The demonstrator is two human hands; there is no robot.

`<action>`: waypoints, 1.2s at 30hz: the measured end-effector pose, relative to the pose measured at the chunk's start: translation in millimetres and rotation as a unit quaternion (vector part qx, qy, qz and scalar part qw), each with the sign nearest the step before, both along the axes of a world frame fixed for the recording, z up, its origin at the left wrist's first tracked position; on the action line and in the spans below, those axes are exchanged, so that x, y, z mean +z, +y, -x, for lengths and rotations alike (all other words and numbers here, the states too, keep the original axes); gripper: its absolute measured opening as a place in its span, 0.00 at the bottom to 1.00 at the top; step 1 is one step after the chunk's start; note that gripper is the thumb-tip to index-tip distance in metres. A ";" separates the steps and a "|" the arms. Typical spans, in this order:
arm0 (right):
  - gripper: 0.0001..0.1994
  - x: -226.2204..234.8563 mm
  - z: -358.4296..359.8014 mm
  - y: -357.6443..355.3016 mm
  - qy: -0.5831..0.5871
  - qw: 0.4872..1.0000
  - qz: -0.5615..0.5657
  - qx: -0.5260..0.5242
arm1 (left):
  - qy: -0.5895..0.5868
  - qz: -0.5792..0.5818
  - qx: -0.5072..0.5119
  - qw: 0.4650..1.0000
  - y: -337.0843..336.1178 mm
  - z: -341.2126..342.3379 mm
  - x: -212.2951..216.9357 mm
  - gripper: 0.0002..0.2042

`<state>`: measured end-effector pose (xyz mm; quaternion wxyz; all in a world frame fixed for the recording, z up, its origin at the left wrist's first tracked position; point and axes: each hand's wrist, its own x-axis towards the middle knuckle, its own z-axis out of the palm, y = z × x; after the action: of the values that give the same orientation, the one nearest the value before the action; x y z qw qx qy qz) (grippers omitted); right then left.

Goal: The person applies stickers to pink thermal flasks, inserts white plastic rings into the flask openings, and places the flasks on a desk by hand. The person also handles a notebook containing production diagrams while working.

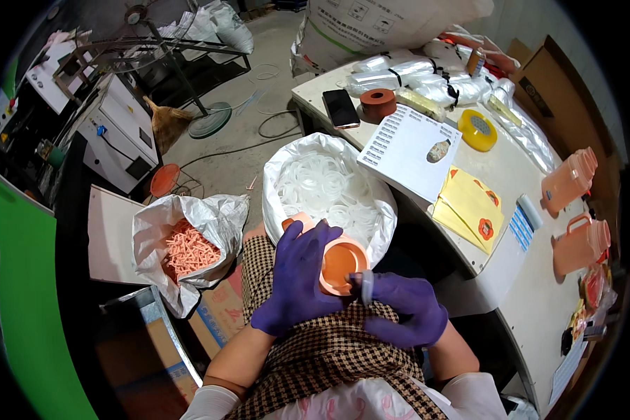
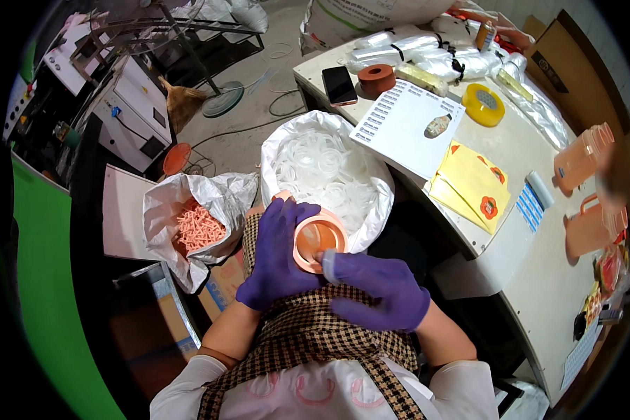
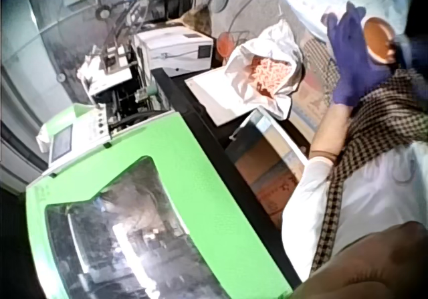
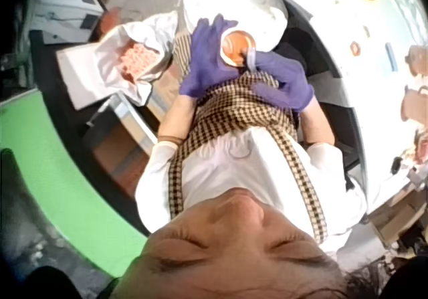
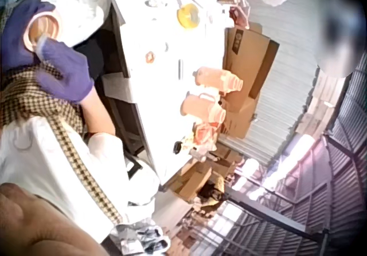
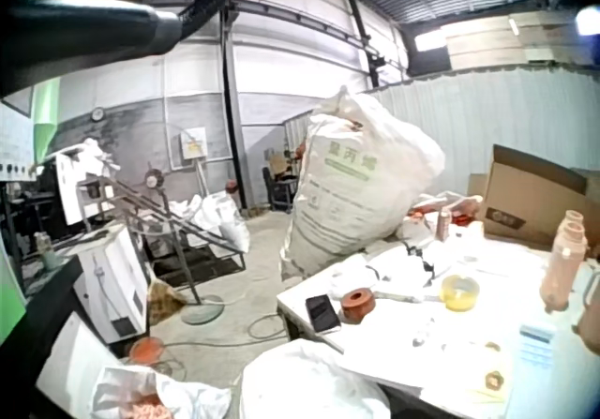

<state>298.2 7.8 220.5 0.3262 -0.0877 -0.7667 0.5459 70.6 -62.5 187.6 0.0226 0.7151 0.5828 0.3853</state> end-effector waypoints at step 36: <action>0.12 -16.7 16.7 5.6 -0.099 0.985 -0.091 -0.112 | 0.002 0.041 -0.060 0.997 7.2 -11.5 -2.1 0.44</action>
<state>281.4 13.4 203.8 0.3140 -0.1968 -0.8270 0.4227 82.1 -55.2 185.5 0.0734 0.7482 0.5539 0.3576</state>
